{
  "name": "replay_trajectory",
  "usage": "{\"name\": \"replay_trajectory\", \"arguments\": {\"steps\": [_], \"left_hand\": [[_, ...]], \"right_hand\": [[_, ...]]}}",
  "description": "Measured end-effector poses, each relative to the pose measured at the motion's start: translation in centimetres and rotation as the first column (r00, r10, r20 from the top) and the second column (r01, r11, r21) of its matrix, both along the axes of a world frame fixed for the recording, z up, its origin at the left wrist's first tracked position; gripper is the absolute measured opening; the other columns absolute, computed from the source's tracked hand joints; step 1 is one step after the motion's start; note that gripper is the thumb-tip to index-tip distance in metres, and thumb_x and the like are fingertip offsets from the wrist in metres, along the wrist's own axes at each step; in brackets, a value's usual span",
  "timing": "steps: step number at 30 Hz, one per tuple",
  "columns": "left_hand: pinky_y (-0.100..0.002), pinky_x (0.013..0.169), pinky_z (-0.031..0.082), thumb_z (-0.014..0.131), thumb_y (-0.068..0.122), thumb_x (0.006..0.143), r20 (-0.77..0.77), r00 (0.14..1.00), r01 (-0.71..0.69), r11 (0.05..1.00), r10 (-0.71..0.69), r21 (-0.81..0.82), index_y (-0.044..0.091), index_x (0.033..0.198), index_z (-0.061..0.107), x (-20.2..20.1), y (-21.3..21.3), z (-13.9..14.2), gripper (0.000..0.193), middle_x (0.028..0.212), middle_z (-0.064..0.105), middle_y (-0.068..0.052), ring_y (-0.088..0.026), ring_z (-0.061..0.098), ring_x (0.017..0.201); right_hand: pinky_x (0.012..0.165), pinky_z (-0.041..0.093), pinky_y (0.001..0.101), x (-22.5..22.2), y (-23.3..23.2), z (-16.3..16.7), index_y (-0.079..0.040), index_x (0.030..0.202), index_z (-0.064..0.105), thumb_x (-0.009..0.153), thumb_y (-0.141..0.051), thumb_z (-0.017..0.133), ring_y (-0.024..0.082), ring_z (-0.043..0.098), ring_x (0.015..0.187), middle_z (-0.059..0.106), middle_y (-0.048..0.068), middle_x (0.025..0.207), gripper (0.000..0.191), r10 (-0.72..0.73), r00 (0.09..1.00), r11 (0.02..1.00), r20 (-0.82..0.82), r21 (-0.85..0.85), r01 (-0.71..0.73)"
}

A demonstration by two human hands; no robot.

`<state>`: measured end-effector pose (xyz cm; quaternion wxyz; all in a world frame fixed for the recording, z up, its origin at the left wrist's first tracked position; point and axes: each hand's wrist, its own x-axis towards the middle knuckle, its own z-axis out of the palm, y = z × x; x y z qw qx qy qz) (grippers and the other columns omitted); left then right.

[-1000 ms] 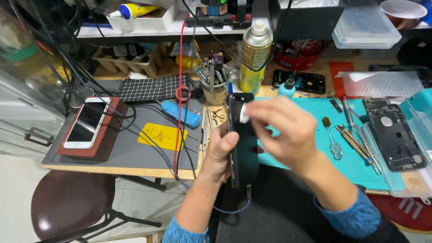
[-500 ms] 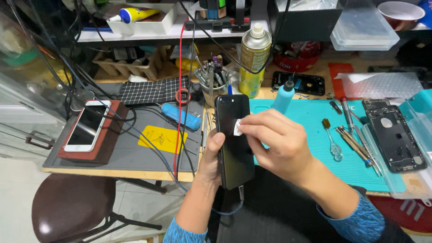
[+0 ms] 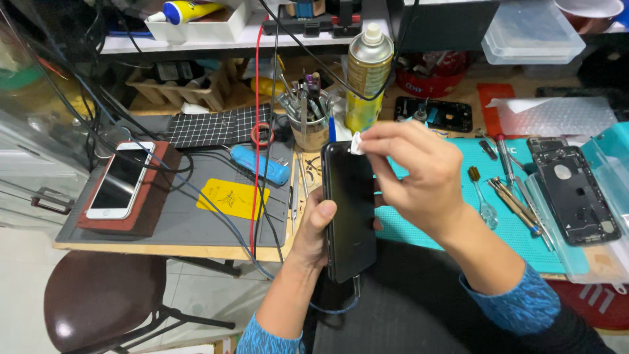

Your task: The person wipes a black smartphone with a white cloth, then applies a liquid from a small blue bottle and continues wiping the back and edges. The phone is rotated and wiped repeatedly until the end of the clip.

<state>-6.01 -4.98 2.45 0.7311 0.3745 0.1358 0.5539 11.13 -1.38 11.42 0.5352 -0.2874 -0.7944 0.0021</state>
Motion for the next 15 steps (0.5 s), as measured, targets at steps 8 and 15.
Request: {"name": "replay_trajectory", "arguments": {"steps": [8, 15], "left_hand": [[-0.036, 0.080, 0.062, 0.086, 0.052, 0.084, -0.121, 0.993, 0.004, 1.000, -0.001, 0.027, -0.013, 0.135, 0.053, 0.7, 0.4, 0.5, 0.089, 0.119, 0.067, -0.024, -0.025, 0.072, 0.091], [-0.033, 0.086, 0.062, 0.084, 0.047, 0.083, -0.160, 0.986, -0.020, 0.994, 0.037, 0.109, -0.009, 0.139, 0.052, 0.8, 0.2, 1.4, 0.085, 0.128, 0.067, -0.018, -0.023, 0.071, 0.114]], "right_hand": [[0.086, 0.057, 0.0311, 0.2, -0.3, 0.2, 0.000, 0.102, 0.071, 0.089, 0.007, 0.076, 0.024, 0.073, 0.098, 0.074, 0.011, 0.107, 0.015, 0.088, 0.994, 0.991, -0.068, -0.091, -0.094], [0.082, 0.059, 0.0284, 0.9, -0.4, 1.4, 0.001, 0.106, 0.072, 0.090, 0.010, 0.069, 0.020, 0.075, 0.094, 0.075, 0.011, 0.106, 0.019, 0.077, 0.994, 0.965, -0.084, -0.244, -0.095]]}}
